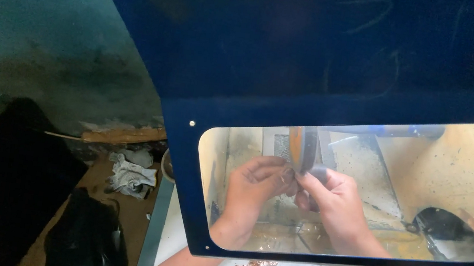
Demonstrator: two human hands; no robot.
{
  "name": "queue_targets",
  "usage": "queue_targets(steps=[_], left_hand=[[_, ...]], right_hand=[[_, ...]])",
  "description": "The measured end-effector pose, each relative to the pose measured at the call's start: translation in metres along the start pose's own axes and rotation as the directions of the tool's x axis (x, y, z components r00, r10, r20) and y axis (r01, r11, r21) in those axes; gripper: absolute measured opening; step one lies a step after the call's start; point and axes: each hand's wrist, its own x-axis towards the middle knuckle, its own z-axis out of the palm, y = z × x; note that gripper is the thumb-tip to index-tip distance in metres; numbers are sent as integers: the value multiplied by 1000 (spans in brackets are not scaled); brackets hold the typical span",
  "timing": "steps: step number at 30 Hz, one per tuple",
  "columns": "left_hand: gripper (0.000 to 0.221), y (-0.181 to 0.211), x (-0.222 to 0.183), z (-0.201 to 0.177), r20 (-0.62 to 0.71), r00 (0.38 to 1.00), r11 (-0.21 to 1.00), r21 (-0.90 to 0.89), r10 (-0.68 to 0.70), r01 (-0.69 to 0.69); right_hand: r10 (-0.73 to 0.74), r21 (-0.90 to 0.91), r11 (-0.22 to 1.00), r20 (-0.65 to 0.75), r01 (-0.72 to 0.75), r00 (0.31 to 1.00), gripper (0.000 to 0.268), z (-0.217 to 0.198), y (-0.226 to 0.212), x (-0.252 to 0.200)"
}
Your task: The person is polishing small jewelry components by holding them against a rotating polishing wheel inside a protective box.
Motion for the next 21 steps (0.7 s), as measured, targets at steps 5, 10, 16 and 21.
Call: queue_targets(steps=[5,10,16,21], left_hand=[[25,-14,1,-5,46,983,984,-23,177,-176],[27,-8,-1,-1,-20,998,998,-2,63,-63],[25,-15,0,-2,12,971,971,17,237,-238],[24,-23,3,-6,26,964,964,15,264,-265]], right_hand=[[-144,-89,985,62,149,988,38,1,-23,-16],[-57,5,998,32,56,998,37,-1,-7,-8],[-79,8,997,53,79,995,38,1,-16,-12],[-84,-16,996,53,85,995,38,0,-18,-15]])
